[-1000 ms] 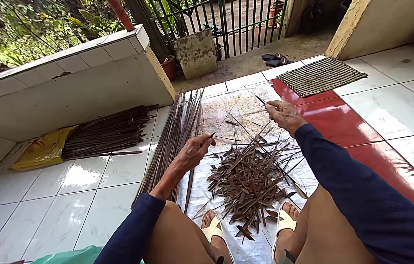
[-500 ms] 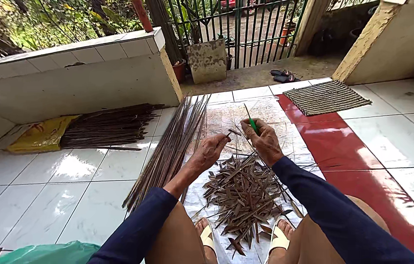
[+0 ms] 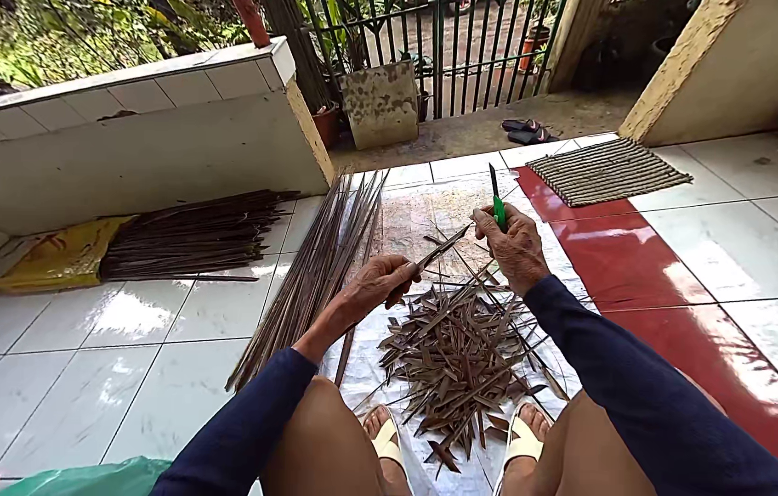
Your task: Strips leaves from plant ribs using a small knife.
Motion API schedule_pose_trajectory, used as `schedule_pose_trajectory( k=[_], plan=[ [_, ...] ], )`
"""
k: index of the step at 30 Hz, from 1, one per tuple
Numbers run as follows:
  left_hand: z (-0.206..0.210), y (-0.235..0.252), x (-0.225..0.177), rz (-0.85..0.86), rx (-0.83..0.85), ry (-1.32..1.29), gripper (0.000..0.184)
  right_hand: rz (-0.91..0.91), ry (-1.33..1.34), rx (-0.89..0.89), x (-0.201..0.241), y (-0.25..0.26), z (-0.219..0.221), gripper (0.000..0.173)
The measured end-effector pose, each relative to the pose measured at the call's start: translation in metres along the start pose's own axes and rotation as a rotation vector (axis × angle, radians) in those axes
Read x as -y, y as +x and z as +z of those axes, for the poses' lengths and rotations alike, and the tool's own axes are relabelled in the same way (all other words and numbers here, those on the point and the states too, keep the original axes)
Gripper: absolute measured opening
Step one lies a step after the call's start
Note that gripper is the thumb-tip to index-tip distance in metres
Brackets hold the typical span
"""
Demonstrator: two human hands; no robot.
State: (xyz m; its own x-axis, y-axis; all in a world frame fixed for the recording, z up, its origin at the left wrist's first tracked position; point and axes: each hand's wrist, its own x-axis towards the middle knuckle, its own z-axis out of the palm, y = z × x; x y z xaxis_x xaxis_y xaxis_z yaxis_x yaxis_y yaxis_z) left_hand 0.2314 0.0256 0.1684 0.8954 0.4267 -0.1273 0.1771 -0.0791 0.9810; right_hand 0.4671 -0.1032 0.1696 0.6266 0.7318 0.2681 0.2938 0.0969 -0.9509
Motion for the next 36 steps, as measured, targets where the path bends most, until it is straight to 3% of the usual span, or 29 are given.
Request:
schedule_pose_trajectory(
  k=[4,8,16,23,36],
  plan=[
    [-0.004,0.002,0.001,-0.015,-0.131,-0.028,0.029,0.032,-0.115,0.102,-0.002,-0.008,0.008,0.045],
    [-0.008,0.004,-0.005,0.028,-0.250,-0.007,0.027,-0.072,-0.111,0.270,0.000,-0.023,0.024,0.038],
    [-0.003,0.004,-0.012,0.032,-0.248,-0.073,0.026,-0.091,-0.119,0.430,-0.010,-0.039,0.049,0.036],
    [-0.002,0.003,-0.013,0.069,-0.229,-0.061,0.024,-0.077,-0.146,0.413,-0.012,-0.041,0.052,0.038],
    [-0.009,0.000,-0.013,-0.091,-0.077,-0.345,0.025,-0.125,-0.232,0.312,-0.014,-0.041,0.057,0.038]
  ],
)
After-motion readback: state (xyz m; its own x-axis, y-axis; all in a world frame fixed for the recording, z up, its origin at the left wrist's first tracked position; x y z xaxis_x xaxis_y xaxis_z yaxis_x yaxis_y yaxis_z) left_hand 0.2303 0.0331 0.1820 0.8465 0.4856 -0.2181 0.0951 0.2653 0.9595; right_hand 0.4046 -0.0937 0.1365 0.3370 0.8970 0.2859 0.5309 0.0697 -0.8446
